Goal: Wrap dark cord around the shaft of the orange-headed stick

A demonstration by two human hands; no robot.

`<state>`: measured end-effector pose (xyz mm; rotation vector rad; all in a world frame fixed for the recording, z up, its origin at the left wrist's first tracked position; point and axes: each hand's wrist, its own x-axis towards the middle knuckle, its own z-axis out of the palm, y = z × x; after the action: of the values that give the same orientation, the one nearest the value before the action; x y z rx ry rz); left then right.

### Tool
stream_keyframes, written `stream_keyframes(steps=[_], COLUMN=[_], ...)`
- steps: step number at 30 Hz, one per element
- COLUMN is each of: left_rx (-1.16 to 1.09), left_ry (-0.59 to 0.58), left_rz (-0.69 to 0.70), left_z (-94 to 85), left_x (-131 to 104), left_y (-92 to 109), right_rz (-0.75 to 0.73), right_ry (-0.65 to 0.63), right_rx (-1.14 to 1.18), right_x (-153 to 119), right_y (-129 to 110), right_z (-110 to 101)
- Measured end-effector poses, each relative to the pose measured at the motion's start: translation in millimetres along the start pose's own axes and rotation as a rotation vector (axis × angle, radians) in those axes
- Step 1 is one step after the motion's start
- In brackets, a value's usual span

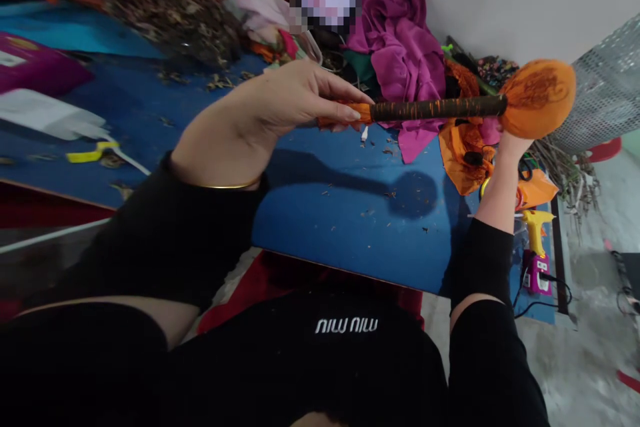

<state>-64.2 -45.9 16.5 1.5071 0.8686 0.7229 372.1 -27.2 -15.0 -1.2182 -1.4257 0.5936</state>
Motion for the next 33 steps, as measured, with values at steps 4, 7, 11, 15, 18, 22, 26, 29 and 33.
stream_keyframes(steps=[4,7,11,15,18,22,26,29,33], left_rx=[-0.141,-0.238,-0.309,-0.330,-0.317,-0.301,-0.237,-0.238,-0.324], left_ry=[0.036,0.080,0.067,0.088,0.087,0.071,0.059,0.073,0.052], left_rz=[0.005,-0.005,0.022,0.029,0.008,0.008,-0.015,-0.033,-0.079], left_z=[6.1,13.2,17.9,16.7,17.8,25.4,34.3,37.3,36.6], left_x=[-3.8,-5.7,-3.9,-0.8,0.9,5.0,10.2,10.8,7.7], left_y=[5.9,9.5,7.1,3.4,2.0,-3.0,-8.2,-6.6,-1.1], right_rz=[-0.073,-0.113,-0.095,-0.045,-0.244,-0.367,-0.275,-0.216,-0.188], right_ry=[0.227,-0.100,-0.335,-0.394,-0.174,-0.110,-0.137,-0.103,-0.057], right_rx=[-0.445,-0.489,-0.082,-0.116,-0.132,-0.021,0.017,-0.051,-0.061], right_x=[-21.2,-41.3,-73.2,-93.4,-97.9,-98.4,-98.3,-100.7,-109.4], right_y=[-29.6,-57.6,-85.2,-109.2,-122.6,-114.4,-90.3,-83.2,-89.0], right_z=[44.6,102.1,166.7,177.7,170.8,177.3,187.6,186.2,184.8])
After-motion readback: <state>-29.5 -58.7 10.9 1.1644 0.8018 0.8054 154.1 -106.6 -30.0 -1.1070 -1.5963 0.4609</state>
